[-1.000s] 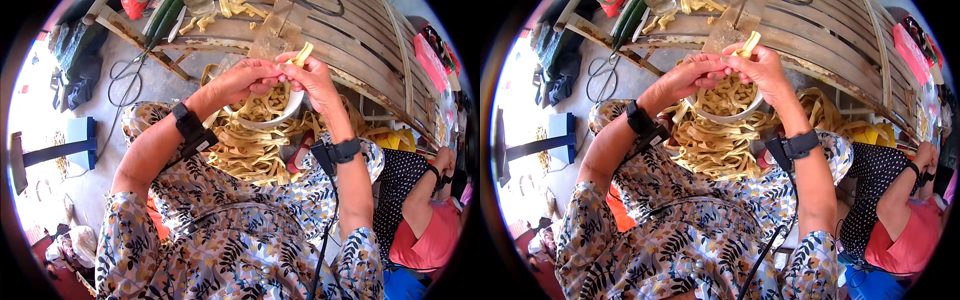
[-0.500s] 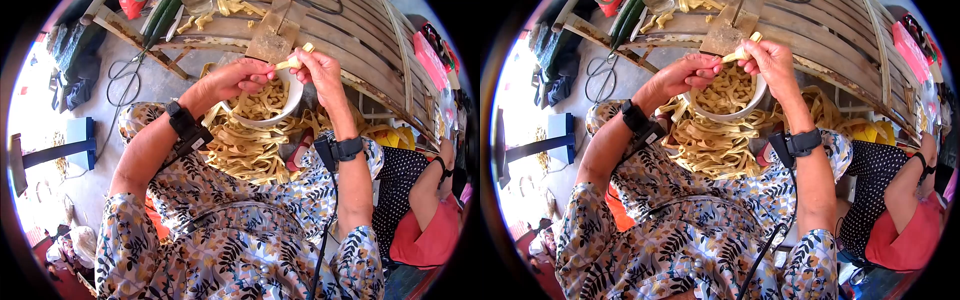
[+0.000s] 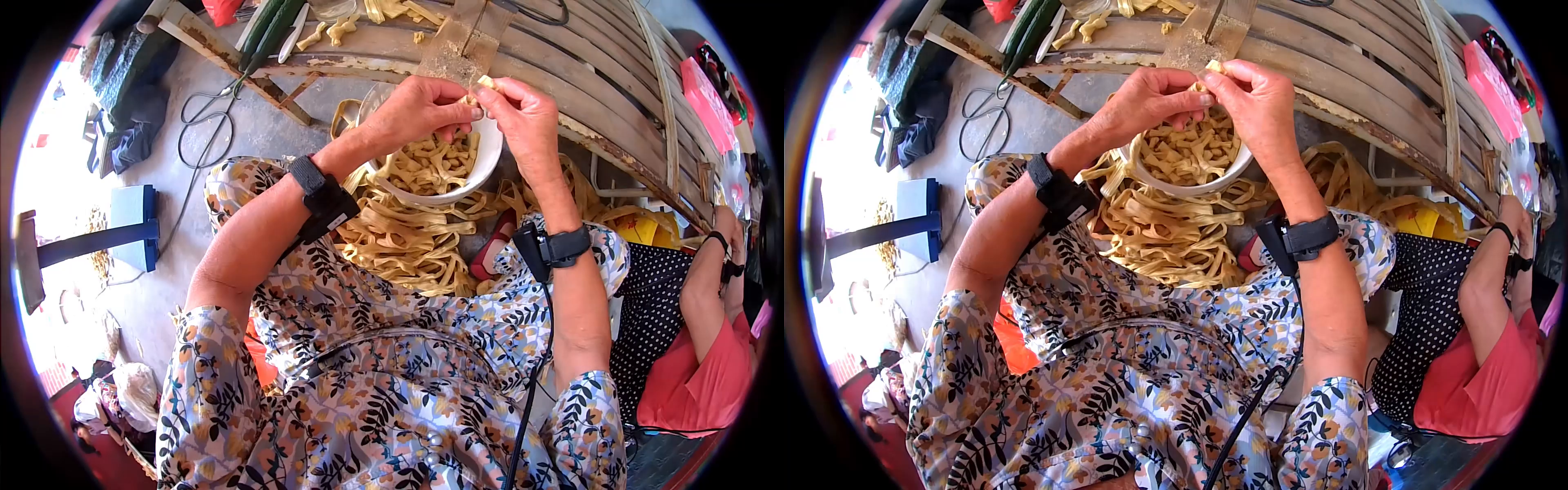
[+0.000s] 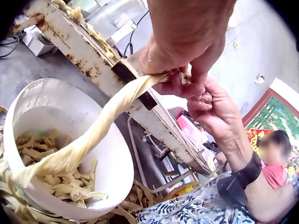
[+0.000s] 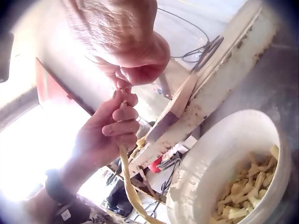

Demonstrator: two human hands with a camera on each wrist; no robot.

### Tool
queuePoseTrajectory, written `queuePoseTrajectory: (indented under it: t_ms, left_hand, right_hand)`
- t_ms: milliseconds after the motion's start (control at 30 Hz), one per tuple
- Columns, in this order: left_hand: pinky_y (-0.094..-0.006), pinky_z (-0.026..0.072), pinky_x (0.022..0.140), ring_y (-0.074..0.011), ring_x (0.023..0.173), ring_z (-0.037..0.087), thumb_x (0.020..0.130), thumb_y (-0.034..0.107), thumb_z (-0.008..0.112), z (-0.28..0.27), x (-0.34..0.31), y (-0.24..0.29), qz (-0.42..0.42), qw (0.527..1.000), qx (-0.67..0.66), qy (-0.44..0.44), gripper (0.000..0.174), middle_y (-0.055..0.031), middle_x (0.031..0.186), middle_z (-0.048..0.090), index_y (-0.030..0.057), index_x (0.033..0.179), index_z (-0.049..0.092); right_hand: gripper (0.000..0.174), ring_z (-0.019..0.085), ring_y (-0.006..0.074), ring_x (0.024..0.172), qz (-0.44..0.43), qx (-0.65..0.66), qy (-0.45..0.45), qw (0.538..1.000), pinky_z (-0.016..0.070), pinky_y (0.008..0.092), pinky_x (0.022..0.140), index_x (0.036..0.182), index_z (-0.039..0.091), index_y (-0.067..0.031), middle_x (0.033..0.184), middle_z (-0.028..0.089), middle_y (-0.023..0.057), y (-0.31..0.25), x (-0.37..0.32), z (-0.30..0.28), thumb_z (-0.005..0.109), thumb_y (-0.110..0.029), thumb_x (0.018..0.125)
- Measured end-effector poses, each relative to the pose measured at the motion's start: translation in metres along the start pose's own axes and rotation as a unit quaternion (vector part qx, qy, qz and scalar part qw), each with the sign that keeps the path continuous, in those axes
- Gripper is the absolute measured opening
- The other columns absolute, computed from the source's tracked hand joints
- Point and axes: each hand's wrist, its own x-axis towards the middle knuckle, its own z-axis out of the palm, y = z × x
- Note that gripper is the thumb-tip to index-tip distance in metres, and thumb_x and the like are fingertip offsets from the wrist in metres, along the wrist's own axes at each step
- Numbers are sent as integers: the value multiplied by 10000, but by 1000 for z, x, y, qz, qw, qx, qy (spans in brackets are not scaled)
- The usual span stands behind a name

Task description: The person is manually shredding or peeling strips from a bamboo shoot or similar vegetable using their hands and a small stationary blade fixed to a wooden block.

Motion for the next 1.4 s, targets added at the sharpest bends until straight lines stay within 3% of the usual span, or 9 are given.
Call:
queuePoseTrajectory:
  t_ms: [267,400,567,767,900,1000,1067,1267,1400]
  left_hand:
    - [-183,411,545,-47,560,483,877,284,514,2,-1,1,13,1000,8,-23,268,9,655,550,35,828,598]
    - [-189,405,565,-47,576,469,890,299,482,1,-8,7,-5,993,-119,-1,286,6,691,552,36,864,589]
    - [-187,394,560,-49,581,461,900,299,460,1,-3,0,2,998,-64,-27,294,9,688,538,32,885,582]
    - [-192,412,575,-51,599,477,904,288,454,9,-3,-2,11,1000,-12,-15,291,10,682,532,27,888,580]
    - [-203,429,598,-49,631,491,907,290,448,7,-5,0,33,999,-27,-18,296,8,698,535,24,898,578]
    - [-200,423,593,-48,639,489,907,274,447,4,-8,6,-6,996,-89,13,277,8,707,535,29,912,575]
    - [-195,418,595,-50,636,487,905,265,447,3,-4,-1,13,999,-52,-2,268,8,710,537,30,920,574]
    - [-190,407,600,-52,636,483,906,233,442,10,-3,-3,25,999,-32,1,244,8,721,542,30,925,576]
    - [-191,405,605,-52,651,483,911,213,443,5,-6,3,19,998,-63,-6,238,14,719,535,25,939,586]
  right_hand:
    - [150,372,14,493,148,231,18,961,256,174,428,665,612,-37,592,504,-31,-2,1,-4,647,-134,774]
    - [151,382,17,493,125,180,15,976,262,175,431,667,614,-38,596,512,-25,-2,3,-2,648,-139,774]
    - [154,396,26,490,91,139,3,986,267,171,438,661,609,-42,595,514,-25,-9,0,5,651,-143,770]
    - [131,425,27,510,171,238,34,956,273,175,444,670,619,-46,583,492,-42,0,0,2,654,-132,763]
    - [128,437,29,520,129,200,32,971,288,173,451,680,623,-47,587,497,-40,2,4,0,654,-137,766]
    - [125,439,30,522,90,138,33,986,294,169,459,693,628,-44,588,503,-36,-4,3,3,651,-140,770]
    - [120,445,34,526,75,127,16,989,297,165,464,707,633,-40,588,509,-29,-5,1,7,648,-139,773]
    - [129,456,44,529,161,271,14,949,302,162,465,747,634,-14,606,504,-15,0,0,1,641,-137,784]
    - [162,465,43,555,154,279,16,948,316,167,469,776,627,-8,642,510,-22,5,7,-4,650,-168,783]
